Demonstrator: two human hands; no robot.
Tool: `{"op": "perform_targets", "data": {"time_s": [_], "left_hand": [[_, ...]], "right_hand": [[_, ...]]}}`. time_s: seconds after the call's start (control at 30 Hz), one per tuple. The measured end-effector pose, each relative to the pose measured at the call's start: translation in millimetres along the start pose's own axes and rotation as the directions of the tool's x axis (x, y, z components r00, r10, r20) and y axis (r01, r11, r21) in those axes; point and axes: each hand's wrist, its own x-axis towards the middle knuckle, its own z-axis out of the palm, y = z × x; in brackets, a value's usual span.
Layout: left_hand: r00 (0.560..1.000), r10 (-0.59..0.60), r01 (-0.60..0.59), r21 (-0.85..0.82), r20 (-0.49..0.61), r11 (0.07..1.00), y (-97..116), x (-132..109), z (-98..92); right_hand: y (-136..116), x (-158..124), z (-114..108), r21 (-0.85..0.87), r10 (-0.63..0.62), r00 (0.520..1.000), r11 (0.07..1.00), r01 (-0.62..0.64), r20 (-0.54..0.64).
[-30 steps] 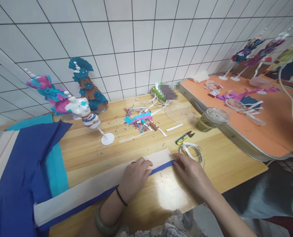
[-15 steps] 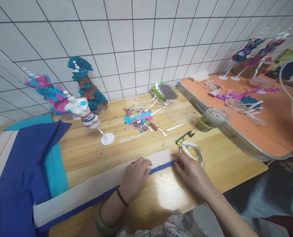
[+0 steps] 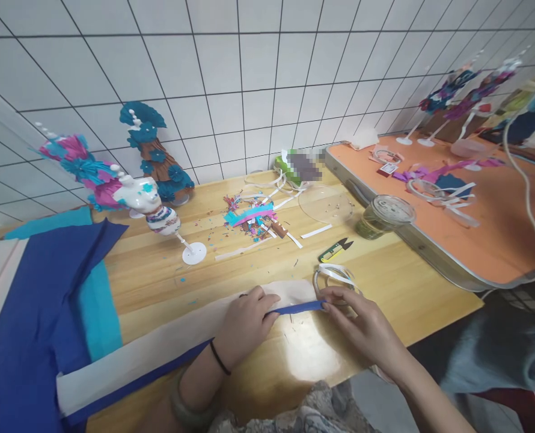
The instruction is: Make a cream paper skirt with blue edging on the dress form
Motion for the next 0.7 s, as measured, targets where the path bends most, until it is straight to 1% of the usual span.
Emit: {"op": "perform_targets", "data": {"time_s": [0.07,0.17,0.27,0.37,0.43,0.5,0.53,0.57,0.63,0.7], "left_hand": [[1.0,0.012,-0.012,0.005,0.004,1.0,0,0,-1.3],[0.999,0.037,-0.037,-0.023,0.024,0.999,-2,1,-5.6],[0.997,0.061,-0.057,-0.071,0.053,0.996,-4,3,-11.9],[0.994,0.076,-0.07,-0.087,0.073,0.994,-5,6,-16.4],[0.995,0.074,-0.067,-0.082,0.074,0.994,-5,8,-17.4],[0.996,0.061,-0.056,-0.077,0.067,0.995,-5,9,-17.5],[0.997,0.055,-0.051,-0.074,0.062,0.996,-4,9,-17.4],[0.997,0.053,-0.049,-0.07,0.057,0.996,-3,8,-17.2],[0.997,0.059,-0.057,-0.05,0.039,0.997,-2,8,-16.7],[0.997,0.077,-0.077,-0.018,0.01,0.997,1,8,-15.3]], "right_hand": [[-2,-1,-2,0.007,-0.029,1.0,1.0,0.029,-0.003],[-8,-4,-6,0.022,-0.14,0.99,0.99,0.14,-0.018],[-12,-14,-8,0.039,-0.213,0.977,0.977,0.212,0.019],[-9,-26,-8,0.022,-0.202,0.979,0.979,0.201,0.041],[-3,-29,-7,-0.008,-0.153,0.988,0.988,0.153,-0.013],[2,-27,-6,-0.067,-0.109,0.99,0.992,0.103,-0.084],[4,-24,-6,-0.108,-0.105,0.989,0.99,0.094,-0.102],[5,-20,-5,-0.148,-0.116,0.988,0.984,0.101,-0.101],[6,-14,-5,-0.204,-0.161,0.985,0.968,0.146,-0.058],[4,-10,-5,-0.217,-0.191,0.982,0.959,0.182,-0.017]]}}
